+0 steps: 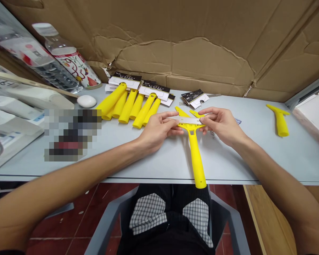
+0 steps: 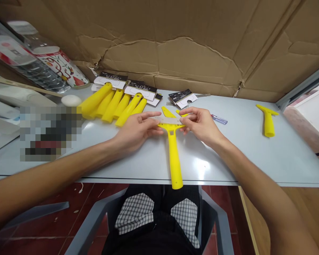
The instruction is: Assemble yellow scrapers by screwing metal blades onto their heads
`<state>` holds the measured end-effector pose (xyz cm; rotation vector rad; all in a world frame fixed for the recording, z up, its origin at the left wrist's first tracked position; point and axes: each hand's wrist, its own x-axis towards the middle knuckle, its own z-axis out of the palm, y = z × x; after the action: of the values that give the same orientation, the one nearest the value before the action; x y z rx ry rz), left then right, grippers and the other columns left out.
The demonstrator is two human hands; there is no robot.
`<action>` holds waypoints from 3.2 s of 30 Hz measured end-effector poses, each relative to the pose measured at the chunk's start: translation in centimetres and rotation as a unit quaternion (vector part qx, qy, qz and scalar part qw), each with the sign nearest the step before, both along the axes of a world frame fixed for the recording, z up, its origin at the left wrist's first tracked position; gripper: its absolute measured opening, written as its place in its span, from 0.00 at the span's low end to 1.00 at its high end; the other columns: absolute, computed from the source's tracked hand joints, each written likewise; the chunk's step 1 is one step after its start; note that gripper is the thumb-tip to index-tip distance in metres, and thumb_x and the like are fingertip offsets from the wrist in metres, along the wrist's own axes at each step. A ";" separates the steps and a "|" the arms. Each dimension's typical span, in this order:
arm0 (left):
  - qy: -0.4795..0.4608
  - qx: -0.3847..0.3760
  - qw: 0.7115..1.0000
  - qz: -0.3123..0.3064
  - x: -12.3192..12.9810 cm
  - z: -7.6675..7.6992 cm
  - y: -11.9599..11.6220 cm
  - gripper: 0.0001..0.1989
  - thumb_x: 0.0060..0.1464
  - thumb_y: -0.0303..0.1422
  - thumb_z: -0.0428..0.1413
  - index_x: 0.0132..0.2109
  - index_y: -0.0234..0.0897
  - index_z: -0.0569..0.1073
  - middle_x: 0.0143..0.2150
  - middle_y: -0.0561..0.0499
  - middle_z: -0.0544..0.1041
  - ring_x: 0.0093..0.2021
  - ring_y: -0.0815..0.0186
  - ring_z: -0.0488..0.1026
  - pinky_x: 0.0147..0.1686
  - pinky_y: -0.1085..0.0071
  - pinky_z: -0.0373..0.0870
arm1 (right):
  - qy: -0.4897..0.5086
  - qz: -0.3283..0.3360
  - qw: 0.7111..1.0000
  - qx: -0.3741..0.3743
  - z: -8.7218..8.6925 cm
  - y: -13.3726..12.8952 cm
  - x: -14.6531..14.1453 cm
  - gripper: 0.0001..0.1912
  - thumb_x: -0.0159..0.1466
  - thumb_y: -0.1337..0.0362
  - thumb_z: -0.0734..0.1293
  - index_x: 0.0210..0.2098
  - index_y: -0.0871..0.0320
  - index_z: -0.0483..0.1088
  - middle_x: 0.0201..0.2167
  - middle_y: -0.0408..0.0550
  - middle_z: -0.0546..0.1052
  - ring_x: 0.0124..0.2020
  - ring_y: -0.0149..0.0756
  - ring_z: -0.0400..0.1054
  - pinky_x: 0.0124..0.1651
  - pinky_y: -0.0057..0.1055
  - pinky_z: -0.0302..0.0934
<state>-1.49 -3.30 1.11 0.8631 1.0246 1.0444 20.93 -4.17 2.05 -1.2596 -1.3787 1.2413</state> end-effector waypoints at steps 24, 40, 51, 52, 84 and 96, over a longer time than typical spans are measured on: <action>0.092 0.073 0.992 -0.036 -0.4 0.6 -0.7 0.18 0.57 0.22 0.64 0.53 0.35 0.74 0.29 0.58 0.74 0.29 0.64 0.84 0.38 0.68 0.83 | 0.059 0.053 0.995 -0.067 0.0 0.5 0.8 0.14 0.60 0.57 0.83 0.36 0.59 0.81 0.38 0.55 0.85 0.28 0.35 0.79 0.28 0.30 0.75; 0.087 0.080 0.992 -0.031 -0.3 0.8 -0.4 0.14 0.58 0.21 0.62 0.47 0.39 0.69 0.30 0.57 0.77 0.29 0.66 0.83 0.37 0.69 0.81 | 0.063 0.010 0.996 -0.054 -0.3 0.5 0.3 0.22 0.56 0.67 0.81 0.50 0.60 0.78 0.25 0.43 0.80 0.25 0.34 0.77 0.32 0.32 0.73; 0.026 -0.019 0.996 -0.081 -0.3 -0.5 1.3 0.03 0.60 0.23 0.62 0.37 0.30 0.79 0.35 0.45 0.81 0.28 0.71 0.78 0.28 0.75 0.77 | 0.013 -0.008 0.999 0.039 -0.3 0.4 0.2 0.16 0.59 0.67 0.77 0.46 0.56 0.75 0.24 0.40 0.78 0.25 0.33 0.76 0.32 0.31 0.71; 0.028 -0.018 0.996 -0.078 -0.3 -0.5 1.3 0.05 0.60 0.22 0.62 0.34 0.29 0.79 0.33 0.45 0.80 0.27 0.71 0.77 0.28 0.76 0.77 | 0.014 -0.007 0.999 0.038 -0.4 0.5 0.2 0.15 0.60 0.67 0.77 0.45 0.56 0.75 0.25 0.40 0.78 0.25 0.33 0.76 0.32 0.31 0.71; 0.503 0.484 0.692 -0.186 2.7 -0.7 9.1 0.10 0.59 0.30 0.58 0.45 0.34 0.83 0.45 0.42 0.83 0.39 0.60 0.77 0.44 0.64 0.71 | 0.110 -0.007 0.994 -0.009 1.6 2.9 5.8 0.20 0.52 0.73 0.78 0.43 0.57 0.74 0.25 0.44 0.78 0.24 0.33 0.73 0.27 0.30 0.68; 0.567 0.471 0.626 -0.254 3.9 -0.3 10.6 0.12 0.52 0.32 0.64 0.44 0.34 0.84 0.44 0.42 0.83 0.43 0.55 0.78 0.41 0.65 0.66 | 0.087 0.055 0.994 -0.041 1.0 2.4 5.1 0.19 0.57 0.75 0.78 0.45 0.57 0.75 0.24 0.43 0.77 0.25 0.35 0.75 0.31 0.33 0.73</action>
<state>2.40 7.33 0.76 2.7487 1.0187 0.3532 25.99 -1.77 3.03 -1.1130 -1.2952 1.4608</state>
